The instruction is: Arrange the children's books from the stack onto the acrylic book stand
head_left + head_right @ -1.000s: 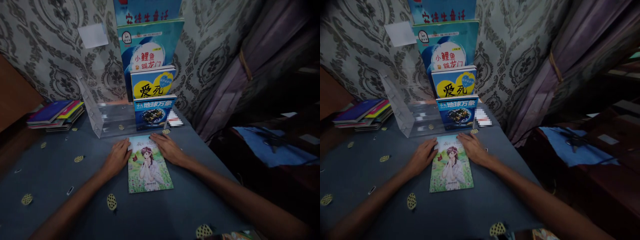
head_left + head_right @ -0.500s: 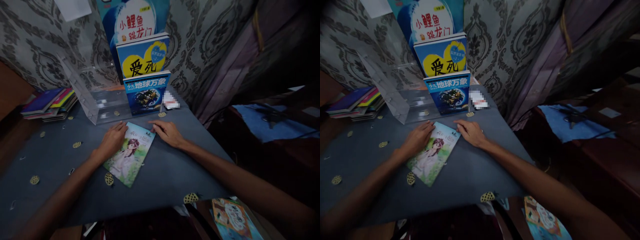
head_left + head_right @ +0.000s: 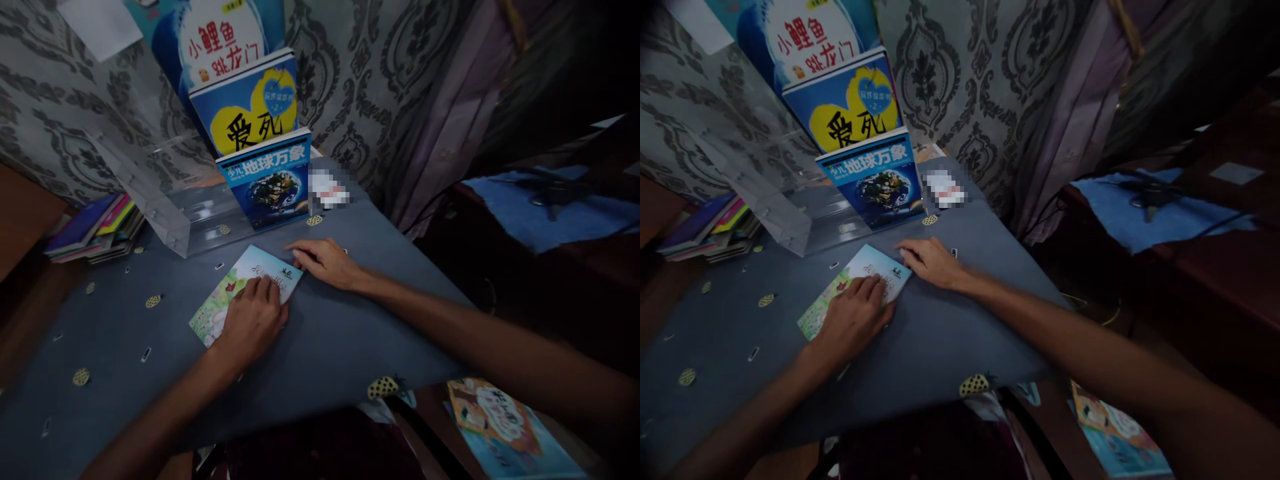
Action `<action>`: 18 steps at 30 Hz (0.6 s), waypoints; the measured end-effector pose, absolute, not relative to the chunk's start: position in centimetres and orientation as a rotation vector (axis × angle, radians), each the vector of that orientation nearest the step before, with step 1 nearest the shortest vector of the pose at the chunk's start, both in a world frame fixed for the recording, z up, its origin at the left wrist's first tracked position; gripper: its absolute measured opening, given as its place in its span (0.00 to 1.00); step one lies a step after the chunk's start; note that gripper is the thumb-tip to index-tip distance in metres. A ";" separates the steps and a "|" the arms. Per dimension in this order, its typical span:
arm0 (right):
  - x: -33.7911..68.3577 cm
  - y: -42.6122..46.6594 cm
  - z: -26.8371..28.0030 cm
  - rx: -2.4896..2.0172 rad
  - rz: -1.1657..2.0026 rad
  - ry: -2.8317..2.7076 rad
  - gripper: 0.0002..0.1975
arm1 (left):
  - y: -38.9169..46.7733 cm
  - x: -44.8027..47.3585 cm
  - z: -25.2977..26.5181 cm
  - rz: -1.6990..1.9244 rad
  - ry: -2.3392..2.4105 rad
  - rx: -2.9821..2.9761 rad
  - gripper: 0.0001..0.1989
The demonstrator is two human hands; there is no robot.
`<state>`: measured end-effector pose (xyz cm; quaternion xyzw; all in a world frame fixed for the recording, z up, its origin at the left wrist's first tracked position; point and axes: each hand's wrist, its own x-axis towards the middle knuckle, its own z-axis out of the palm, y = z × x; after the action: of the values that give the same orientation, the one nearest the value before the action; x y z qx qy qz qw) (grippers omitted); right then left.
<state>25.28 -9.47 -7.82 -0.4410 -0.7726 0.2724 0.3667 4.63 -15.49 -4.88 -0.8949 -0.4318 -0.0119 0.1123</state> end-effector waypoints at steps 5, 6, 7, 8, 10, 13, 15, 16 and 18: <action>25.5 -9.4 -7.4 -1.118 0.682 -1.935 0.17 | -15.3 4.6 -4.2 -0.061 -1.232 -2.662 0.09; 25.6 -9.5 -7.2 -1.107 0.689 -1.914 0.17 | -15.2 4.6 -4.0 -0.072 -1.229 -2.665 0.09; 25.6 -9.5 -7.1 -1.097 0.697 -1.891 0.17 | -15.1 4.5 -3.9 -0.080 -1.230 -2.665 0.09; 25.6 -9.5 -7.0 -1.085 0.705 -1.868 0.17 | -15.1 4.4 -3.8 -0.082 -1.234 -2.667 0.09; 25.6 -9.7 -6.7 -1.057 0.714 -1.826 0.17 | -15.0 4.4 -3.6 -0.065 -1.240 -2.678 0.10; 25.5 -10.0 -6.4 -0.996 0.730 -1.790 0.17 | -15.0 4.6 -3.2 -0.005 -1.263 -2.689 0.10; 25.5 -10.3 -6.3 -0.961 0.741 -1.796 0.17 | -15.1 4.9 -3.0 0.029 -1.297 -2.683 0.10; 25.5 -10.4 -6.3 -0.949 0.743 -1.810 0.17 | -15.2 5.0 -2.9 0.038 -1.313 -2.681 0.10; 25.4 -10.5 -6.3 -0.934 0.752 -1.875 0.17 | -15.4 5.1 -2.8 0.035 -1.337 -2.681 0.10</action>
<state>25.39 -10.53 -6.27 -0.3763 -0.7557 0.3032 0.4422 5.11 -15.45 -2.83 -0.8924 -0.4451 0.0115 0.0728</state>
